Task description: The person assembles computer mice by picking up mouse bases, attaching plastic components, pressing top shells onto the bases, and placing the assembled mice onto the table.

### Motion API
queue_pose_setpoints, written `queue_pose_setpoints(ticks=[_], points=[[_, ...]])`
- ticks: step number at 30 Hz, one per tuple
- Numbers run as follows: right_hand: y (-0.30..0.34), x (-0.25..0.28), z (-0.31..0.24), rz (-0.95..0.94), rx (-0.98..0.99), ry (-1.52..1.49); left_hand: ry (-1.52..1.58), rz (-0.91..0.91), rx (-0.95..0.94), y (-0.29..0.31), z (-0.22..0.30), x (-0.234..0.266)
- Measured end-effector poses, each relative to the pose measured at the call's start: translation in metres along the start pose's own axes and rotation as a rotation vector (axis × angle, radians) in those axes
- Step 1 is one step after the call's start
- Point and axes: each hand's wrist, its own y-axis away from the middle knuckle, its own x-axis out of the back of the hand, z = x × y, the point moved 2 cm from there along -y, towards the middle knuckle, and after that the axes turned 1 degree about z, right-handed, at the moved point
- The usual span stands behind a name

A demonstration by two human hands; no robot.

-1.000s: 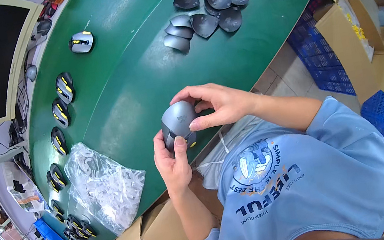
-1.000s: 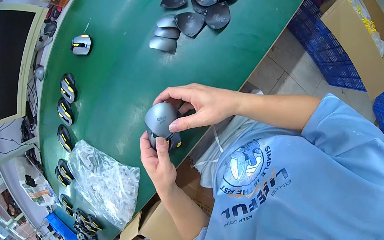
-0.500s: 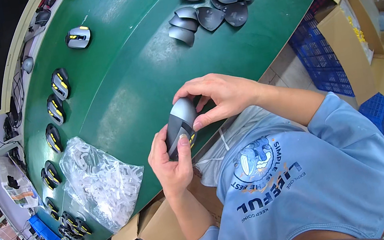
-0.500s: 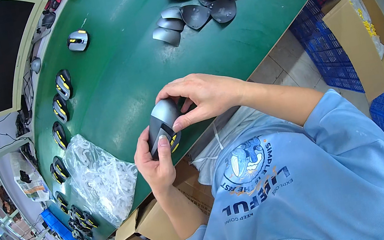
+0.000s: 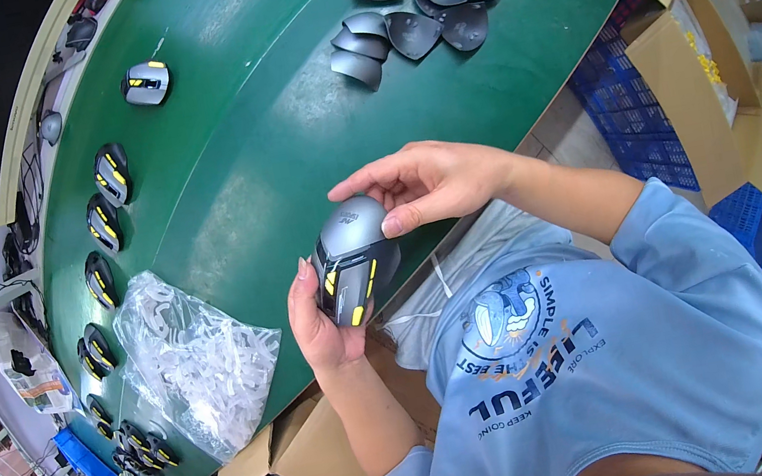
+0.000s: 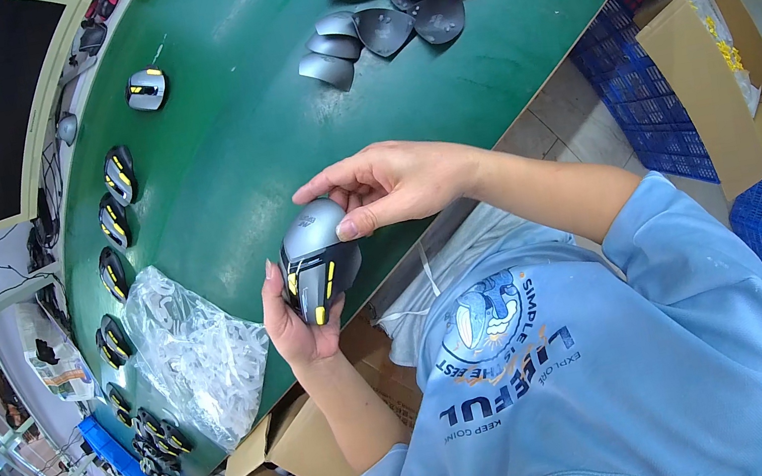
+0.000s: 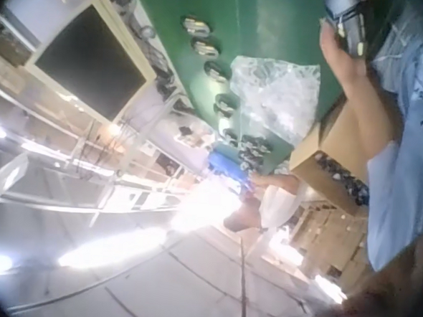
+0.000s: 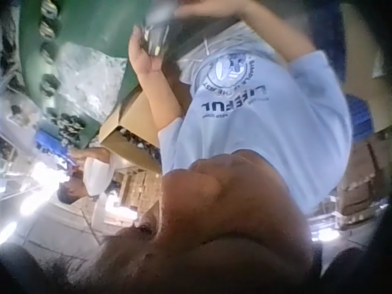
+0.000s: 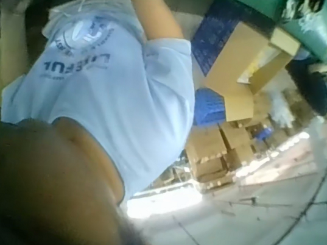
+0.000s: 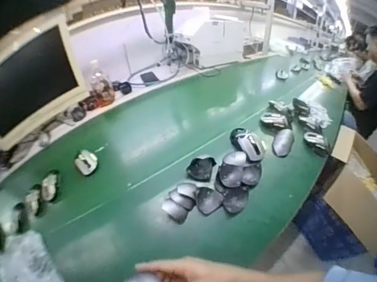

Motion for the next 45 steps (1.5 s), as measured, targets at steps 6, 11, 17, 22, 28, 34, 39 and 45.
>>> queue_pose_setpoints(ticks=[6,11,17,22,28,34,39,45], points=[[0.006,-0.017,0.008,0.113,-0.112,-0.256,0.151,0.070,-0.095,0.000,-0.025,-0.010],[0.008,-0.034,0.003,0.218,0.108,-0.406,0.188,-0.303,-0.150,-0.009,-0.048,-0.004],[0.009,-0.034,-0.001,0.216,0.106,-0.400,0.135,-0.002,-0.195,-0.008,-0.060,-0.011],[0.007,-0.036,-0.003,0.233,0.106,-0.356,0.141,-0.178,-0.222,-0.008,-0.059,-0.014],[0.009,-0.029,-0.005,0.193,0.053,-0.285,0.283,-0.317,-0.202,-0.010,-0.064,-0.019],[0.008,-0.027,-0.005,0.259,0.081,-0.224,0.378,-0.349,-0.104,-0.014,-0.061,-0.019],[0.013,-0.025,-0.018,0.164,0.445,0.310,0.052,-0.183,-0.313,-0.010,-0.062,-0.015],[0.013,-0.026,-0.032,0.140,0.650,0.453,-0.200,-0.018,-0.638,-0.017,-0.046,-0.040]])
